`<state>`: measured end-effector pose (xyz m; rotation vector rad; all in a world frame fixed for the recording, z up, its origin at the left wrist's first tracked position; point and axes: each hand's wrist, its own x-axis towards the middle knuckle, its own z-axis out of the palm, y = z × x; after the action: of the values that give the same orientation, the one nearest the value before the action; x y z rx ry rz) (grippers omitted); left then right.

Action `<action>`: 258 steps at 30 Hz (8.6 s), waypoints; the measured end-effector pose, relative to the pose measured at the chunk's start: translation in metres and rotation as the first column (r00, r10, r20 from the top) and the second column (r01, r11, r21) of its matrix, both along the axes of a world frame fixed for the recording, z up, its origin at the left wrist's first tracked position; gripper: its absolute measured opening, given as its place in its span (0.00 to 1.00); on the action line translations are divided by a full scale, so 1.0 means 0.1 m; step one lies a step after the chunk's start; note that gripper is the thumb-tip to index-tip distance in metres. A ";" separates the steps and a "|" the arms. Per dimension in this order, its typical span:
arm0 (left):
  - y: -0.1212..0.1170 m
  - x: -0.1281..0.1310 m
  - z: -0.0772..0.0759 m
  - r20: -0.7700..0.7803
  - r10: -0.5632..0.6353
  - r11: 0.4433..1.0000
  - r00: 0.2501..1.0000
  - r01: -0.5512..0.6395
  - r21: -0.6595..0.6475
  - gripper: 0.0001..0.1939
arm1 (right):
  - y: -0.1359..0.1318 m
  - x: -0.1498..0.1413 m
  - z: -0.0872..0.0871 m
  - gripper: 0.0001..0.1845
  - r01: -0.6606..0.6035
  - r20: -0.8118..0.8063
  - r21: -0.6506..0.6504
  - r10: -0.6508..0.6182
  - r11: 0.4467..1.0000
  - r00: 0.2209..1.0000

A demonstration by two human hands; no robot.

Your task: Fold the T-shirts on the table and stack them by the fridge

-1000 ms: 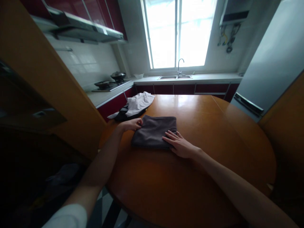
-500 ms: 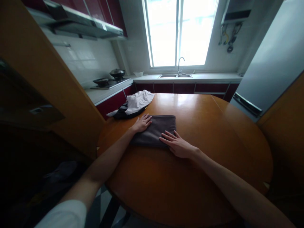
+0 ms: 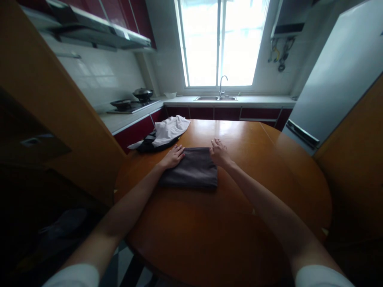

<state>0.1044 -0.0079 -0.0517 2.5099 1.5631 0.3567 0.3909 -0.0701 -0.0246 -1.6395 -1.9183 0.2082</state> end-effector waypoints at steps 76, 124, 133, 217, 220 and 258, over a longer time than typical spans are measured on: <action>0.13 -0.24 0.17 0.463 0.255 0.964 0.849 -0.188 -0.187 0.29 | -1.18 0.09 -0.36 0.31 -0.474 0.187 -0.011 0.467 0.881 0.864; 0.23 -0.62 0.04 0.495 0.358 0.934 0.792 -0.297 -0.200 0.19 | -1.15 -1.85 -0.11 0.15 -0.542 0.351 -0.001 0.508 0.841 0.787; 0.11 -0.16 0.08 0.288 -0.091 0.984 0.953 0.041 0.176 0.26 | -1.30 -0.92 0.02 0.17 -0.495 0.109 0.227 0.483 0.839 0.869; 0.61 3.34 0.15 0.521 0.163 0.679 0.838 0.288 -0.675 0.16 | 0.06 4.02 0.01 0.10 0.404 0.141 -0.541 -0.394 0.738 0.908; 0.72 3.88 0.06 0.584 0.198 0.691 0.787 0.310 -0.653 0.15 | 0.12 4.40 0.02 0.10 0.518 0.239 -0.494 -0.464 0.699 0.853; 0.70 2.64 -0.13 0.814 0.056 0.879 0.578 0.358 -0.315 0.33 | 0.41 2.31 -0.39 0.35 0.613 0.410 -0.213 -0.500 0.761 0.763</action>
<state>0.3687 0.0623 -0.0646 1.6724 0.8809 0.8522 0.6221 -0.0296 -0.0639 -2.5555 -1.5532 0.0052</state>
